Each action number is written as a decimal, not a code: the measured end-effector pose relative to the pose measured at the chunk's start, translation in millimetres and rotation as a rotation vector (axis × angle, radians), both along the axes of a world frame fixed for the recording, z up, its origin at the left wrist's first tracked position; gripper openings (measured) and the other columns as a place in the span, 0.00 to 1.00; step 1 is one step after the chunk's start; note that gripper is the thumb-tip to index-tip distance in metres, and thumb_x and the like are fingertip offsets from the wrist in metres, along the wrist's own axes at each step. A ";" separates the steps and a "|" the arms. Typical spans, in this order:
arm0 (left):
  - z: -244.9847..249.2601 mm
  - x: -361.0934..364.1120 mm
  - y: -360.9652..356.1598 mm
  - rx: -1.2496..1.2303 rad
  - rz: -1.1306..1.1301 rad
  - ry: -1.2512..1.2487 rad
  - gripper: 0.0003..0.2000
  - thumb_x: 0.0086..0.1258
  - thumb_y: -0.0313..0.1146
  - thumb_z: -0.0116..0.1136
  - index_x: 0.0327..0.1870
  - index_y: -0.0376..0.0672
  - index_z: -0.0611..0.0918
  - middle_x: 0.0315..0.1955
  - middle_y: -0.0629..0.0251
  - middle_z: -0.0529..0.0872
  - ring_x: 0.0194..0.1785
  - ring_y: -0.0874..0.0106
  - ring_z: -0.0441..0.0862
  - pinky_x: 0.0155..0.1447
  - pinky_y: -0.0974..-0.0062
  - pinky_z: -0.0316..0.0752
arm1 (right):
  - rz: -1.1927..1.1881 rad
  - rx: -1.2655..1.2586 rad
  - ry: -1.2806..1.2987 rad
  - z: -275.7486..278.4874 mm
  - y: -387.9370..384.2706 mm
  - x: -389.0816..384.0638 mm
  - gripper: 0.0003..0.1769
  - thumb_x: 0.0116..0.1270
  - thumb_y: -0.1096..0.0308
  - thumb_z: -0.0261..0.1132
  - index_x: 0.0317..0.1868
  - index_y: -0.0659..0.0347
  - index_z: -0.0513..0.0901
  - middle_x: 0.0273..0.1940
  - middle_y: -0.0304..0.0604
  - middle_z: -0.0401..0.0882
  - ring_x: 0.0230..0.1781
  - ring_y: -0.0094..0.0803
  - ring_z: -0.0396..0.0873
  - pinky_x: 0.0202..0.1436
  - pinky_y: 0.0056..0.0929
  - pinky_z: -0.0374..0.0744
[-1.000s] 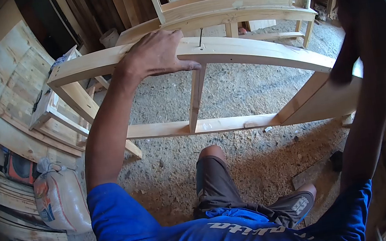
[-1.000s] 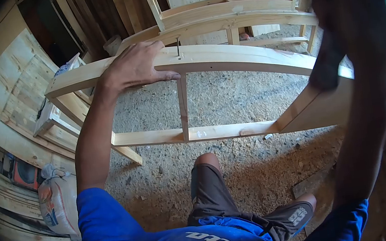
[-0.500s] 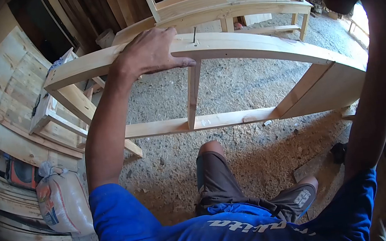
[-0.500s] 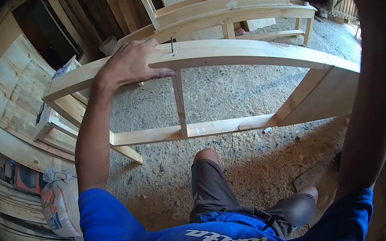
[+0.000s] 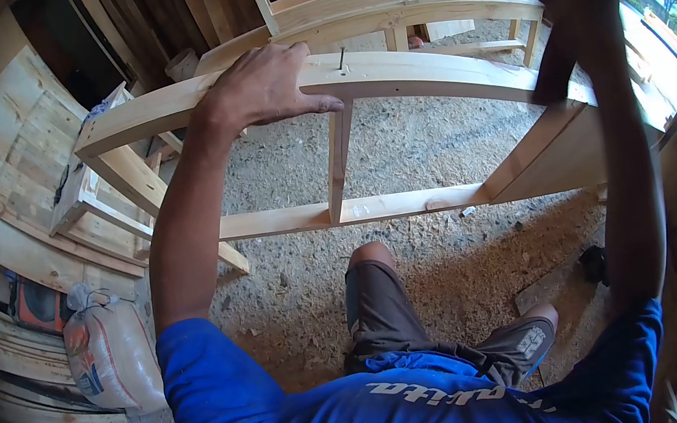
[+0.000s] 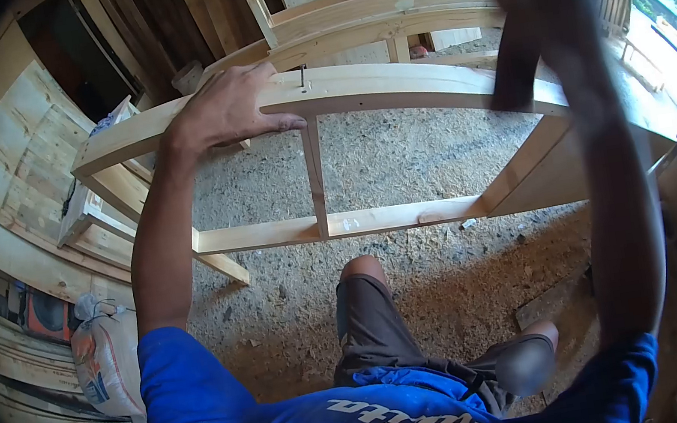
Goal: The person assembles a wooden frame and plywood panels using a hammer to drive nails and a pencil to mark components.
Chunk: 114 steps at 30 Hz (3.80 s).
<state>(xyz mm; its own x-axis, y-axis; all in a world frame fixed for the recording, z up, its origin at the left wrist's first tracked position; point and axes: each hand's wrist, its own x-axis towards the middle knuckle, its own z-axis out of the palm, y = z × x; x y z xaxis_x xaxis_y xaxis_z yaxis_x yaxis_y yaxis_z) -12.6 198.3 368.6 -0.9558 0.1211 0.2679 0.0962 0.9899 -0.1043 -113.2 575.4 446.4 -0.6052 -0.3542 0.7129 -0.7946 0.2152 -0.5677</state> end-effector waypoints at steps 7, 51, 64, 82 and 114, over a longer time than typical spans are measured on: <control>1.9 -3.5 -1.2 -0.065 0.029 -0.027 0.45 0.48 0.74 0.67 0.43 0.31 0.80 0.35 0.44 0.87 0.43 0.56 0.88 0.51 0.60 0.84 | 0.113 0.160 0.005 -2.0 -19.0 -2.2 0.11 0.73 0.64 0.61 0.49 0.61 0.79 0.32 0.40 0.81 0.24 0.27 0.79 0.27 0.28 0.79; 5.2 -1.9 0.1 0.053 0.038 -0.067 0.42 0.47 0.70 0.71 0.44 0.32 0.79 0.37 0.45 0.87 0.46 0.53 0.86 0.54 0.58 0.80 | 0.062 0.326 -0.029 -57.9 -72.9 38.2 0.19 0.77 0.59 0.57 0.63 0.59 0.75 0.18 0.35 0.72 0.16 0.23 0.71 0.20 0.27 0.70; 3.6 -12.9 -10.7 0.030 0.001 -0.103 0.44 0.41 0.55 0.81 0.57 0.35 0.75 0.50 0.48 0.83 0.58 0.54 0.81 0.64 0.59 0.75 | 0.010 0.420 0.147 -83.1 -90.5 13.6 0.24 0.77 0.56 0.57 0.68 0.57 0.73 0.21 0.40 0.76 0.19 0.27 0.75 0.24 0.33 0.72; -275.9 -27.5 12.7 0.789 -0.240 0.618 0.21 0.63 0.33 0.63 0.55 0.34 0.75 0.38 0.51 0.83 0.38 0.56 0.85 0.42 0.61 0.80 | -1.135 0.426 -0.260 -328.1 208.5 124.6 0.14 0.70 0.70 0.63 0.54 0.62 0.81 0.42 0.55 0.85 0.42 0.48 0.85 0.46 0.40 0.80; -401.9 -195.4 -114.9 1.506 0.756 -0.040 0.11 0.63 0.32 0.50 0.20 0.42 0.68 0.13 0.63 0.70 0.13 0.69 0.71 0.18 0.66 0.70 | -0.509 -0.698 -1.487 -626.1 98.0 -40.9 0.39 0.75 0.40 0.55 0.75 0.57 0.59 0.68 0.53 0.66 0.68 0.44 0.69 0.55 0.51 0.80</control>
<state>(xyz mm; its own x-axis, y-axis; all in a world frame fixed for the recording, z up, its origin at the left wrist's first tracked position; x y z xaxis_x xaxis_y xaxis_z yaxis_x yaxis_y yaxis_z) -208.0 83.4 -33.4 -0.6847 -0.6577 -0.3141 -0.4337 0.0214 0.9008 -154.1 673.5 -179.7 -0.7825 0.1774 -0.5968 0.5243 -0.3292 -0.7853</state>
